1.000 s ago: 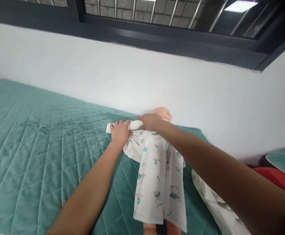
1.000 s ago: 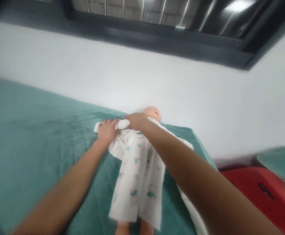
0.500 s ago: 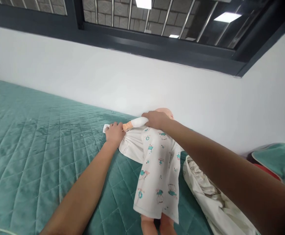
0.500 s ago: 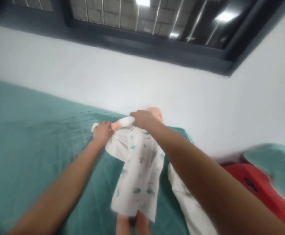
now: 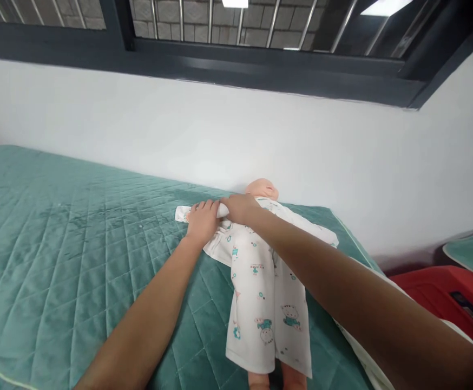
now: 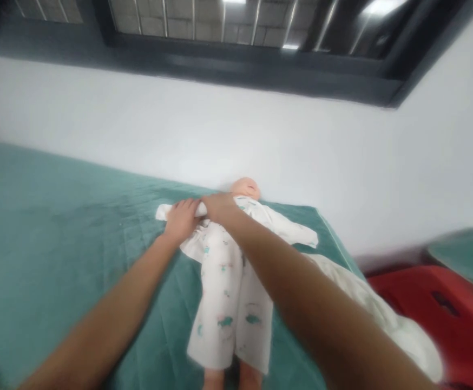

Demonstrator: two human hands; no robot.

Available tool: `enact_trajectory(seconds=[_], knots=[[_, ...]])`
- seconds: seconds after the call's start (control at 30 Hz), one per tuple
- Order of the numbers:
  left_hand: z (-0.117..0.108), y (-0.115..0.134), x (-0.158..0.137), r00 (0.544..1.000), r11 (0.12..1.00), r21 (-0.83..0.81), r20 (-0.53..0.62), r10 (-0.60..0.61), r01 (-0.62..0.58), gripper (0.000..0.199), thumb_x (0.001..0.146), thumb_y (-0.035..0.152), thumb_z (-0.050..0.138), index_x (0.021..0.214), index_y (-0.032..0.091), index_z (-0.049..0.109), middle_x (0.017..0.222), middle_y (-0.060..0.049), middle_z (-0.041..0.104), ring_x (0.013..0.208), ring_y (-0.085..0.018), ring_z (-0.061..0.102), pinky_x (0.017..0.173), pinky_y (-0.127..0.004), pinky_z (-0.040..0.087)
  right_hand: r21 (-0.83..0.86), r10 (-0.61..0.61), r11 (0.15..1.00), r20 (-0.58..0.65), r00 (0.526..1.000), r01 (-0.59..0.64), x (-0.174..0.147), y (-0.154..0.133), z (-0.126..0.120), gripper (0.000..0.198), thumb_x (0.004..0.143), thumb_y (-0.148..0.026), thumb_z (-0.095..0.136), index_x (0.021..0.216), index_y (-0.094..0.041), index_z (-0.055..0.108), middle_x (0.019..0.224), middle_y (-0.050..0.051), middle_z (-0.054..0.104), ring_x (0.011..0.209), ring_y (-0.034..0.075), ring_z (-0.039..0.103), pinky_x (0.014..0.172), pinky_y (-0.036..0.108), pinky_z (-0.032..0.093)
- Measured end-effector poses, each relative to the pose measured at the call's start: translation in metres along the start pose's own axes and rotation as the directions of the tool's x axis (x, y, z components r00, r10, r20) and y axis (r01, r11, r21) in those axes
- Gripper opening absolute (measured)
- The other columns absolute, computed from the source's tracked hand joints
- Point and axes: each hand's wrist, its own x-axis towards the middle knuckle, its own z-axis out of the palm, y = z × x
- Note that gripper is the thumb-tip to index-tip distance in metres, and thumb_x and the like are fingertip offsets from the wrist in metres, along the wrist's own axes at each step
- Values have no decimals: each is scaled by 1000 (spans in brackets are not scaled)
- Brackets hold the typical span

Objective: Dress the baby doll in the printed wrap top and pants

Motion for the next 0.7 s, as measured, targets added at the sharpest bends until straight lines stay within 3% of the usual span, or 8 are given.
enact_trajectory(seconds=[0.13,0.23,0.33,0.4,0.47,0.57,0.63,0.7], knots=[[-1,1,-2,999,998,57,11,-40,40,47,92,29,52,137,16,46,123,-13,61,113,-30,54,96,-44,40,69,-23,997,-53,998,27,-21,19,-3,43,91,-33,52,131,-19,53,122,13,67,108,31,64,87,41,49],[-2,3,-3,999,996,75,11,-53,52,50,93,30,52,140,15,43,125,-13,61,114,-30,53,99,-45,39,249,41,968,-188,981,8,-52,42,3,42,96,-34,44,134,-19,53,133,12,62,120,28,58,99,40,45],[1,5,-3,998,995,83,14,-63,62,50,92,29,51,139,15,44,126,-13,61,115,-30,53,100,-46,39,589,263,808,-370,891,6,-86,64,24,37,97,-36,39,122,-23,64,134,5,63,125,25,56,106,40,42],[3,5,-3,998,994,89,15,-67,66,49,92,28,51,139,15,44,125,-13,61,115,-31,53,100,-46,39,740,439,672,-407,801,8,-105,76,46,38,96,-38,39,118,-24,66,131,4,65,123,23,57,107,40,41],[5,5,-3,997,993,96,10,-73,72,49,92,28,49,139,16,45,124,-13,61,114,-31,54,100,-47,39,794,553,607,-402,730,-23,-117,86,68,40,95,-37,38,121,-23,64,129,6,65,121,24,58,107,42,41],[5,7,-4,996,991,103,-5,-86,86,50,92,29,47,140,17,44,128,-14,60,116,-31,53,102,-47,39,720,563,680,-391,729,-139,-123,97,91,44,94,-34,37,130,-18,58,135,11,61,125,27,53,109,46,37],[3,9,-6,997,992,101,-21,-72,74,52,91,24,46,143,17,41,133,-14,57,120,-31,51,104,-46,38,624,551,743,-368,749,-240,-123,102,96,46,94,-30,36,134,-17,54,140,12,57,130,28,48,114,50,28],[1,12,-8,999,996,86,-40,-29,33,55,89,17,45,143,18,41,138,-13,54,125,-30,48,108,-45,36,562,581,753,-322,747,-343,-123,104,96,46,94,-25,34,137,-18,51,141,12,56,132,28,46,116,54,20]])
